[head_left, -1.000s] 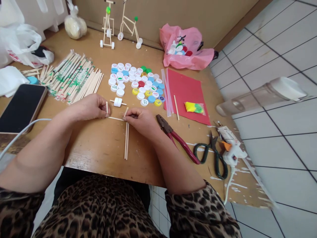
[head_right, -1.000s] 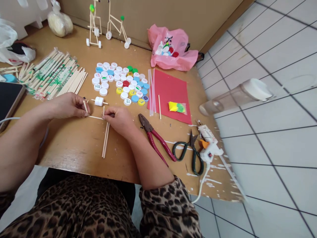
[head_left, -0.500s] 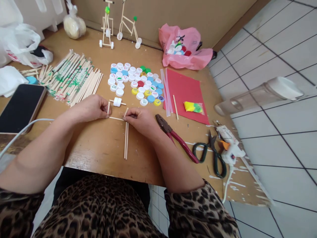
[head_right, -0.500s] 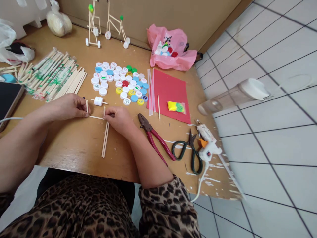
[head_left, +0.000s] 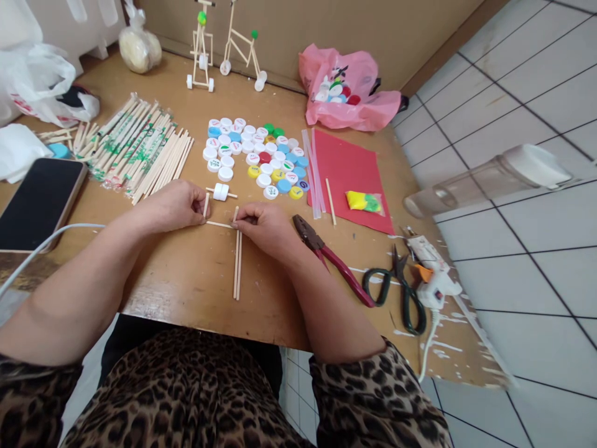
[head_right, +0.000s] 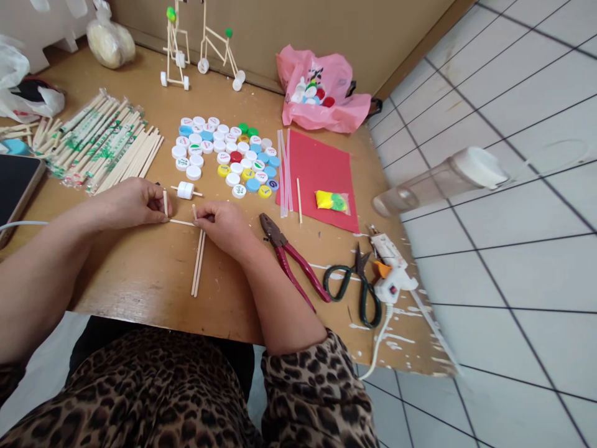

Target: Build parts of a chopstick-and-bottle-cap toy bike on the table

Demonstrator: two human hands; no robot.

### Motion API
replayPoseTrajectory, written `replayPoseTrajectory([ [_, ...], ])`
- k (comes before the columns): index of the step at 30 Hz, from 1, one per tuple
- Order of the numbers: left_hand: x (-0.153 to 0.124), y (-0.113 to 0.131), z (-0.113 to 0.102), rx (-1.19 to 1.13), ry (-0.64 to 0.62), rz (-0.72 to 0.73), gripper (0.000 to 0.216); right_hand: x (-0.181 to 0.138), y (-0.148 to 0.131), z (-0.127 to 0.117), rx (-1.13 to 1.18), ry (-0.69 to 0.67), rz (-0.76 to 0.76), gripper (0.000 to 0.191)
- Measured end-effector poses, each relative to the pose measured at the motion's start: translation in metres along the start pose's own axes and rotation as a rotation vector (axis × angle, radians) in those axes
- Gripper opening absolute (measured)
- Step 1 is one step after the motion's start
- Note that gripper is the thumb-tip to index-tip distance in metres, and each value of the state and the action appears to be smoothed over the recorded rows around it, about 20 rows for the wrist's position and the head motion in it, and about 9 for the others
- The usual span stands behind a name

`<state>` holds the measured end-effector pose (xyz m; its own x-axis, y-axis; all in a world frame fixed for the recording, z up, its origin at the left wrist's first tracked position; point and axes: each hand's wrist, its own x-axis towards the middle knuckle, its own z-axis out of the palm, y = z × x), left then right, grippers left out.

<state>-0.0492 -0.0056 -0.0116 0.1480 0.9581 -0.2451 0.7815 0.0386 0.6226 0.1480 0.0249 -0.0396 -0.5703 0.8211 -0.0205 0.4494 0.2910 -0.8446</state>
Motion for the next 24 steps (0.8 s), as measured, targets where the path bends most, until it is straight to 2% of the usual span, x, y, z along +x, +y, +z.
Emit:
replayPoseTrajectory([
  [5,0.001,0.000,-0.001,0.013,-0.023,0.039,0.008,0.001,0.001,0.000,-0.008,0.004,0.029,0.009],
  [10,0.000,0.001,-0.001,0.032,-0.025,0.010,0.008,0.000,0.006,-0.002,0.101,0.016,0.031,0.006],
  [14,0.000,0.000,0.000,0.054,-0.018,0.039,0.009,-0.003,0.006,-0.002,0.131,0.014,0.023,0.006],
  [21,0.001,0.003,0.003,0.075,0.009,0.014,0.008,-0.003,0.009,0.002,0.119,0.112,0.013,0.009],
  [24,0.001,0.003,0.003,0.064,0.010,0.022,0.009,-0.002,0.011,0.002,0.110,0.114,0.015,0.009],
])
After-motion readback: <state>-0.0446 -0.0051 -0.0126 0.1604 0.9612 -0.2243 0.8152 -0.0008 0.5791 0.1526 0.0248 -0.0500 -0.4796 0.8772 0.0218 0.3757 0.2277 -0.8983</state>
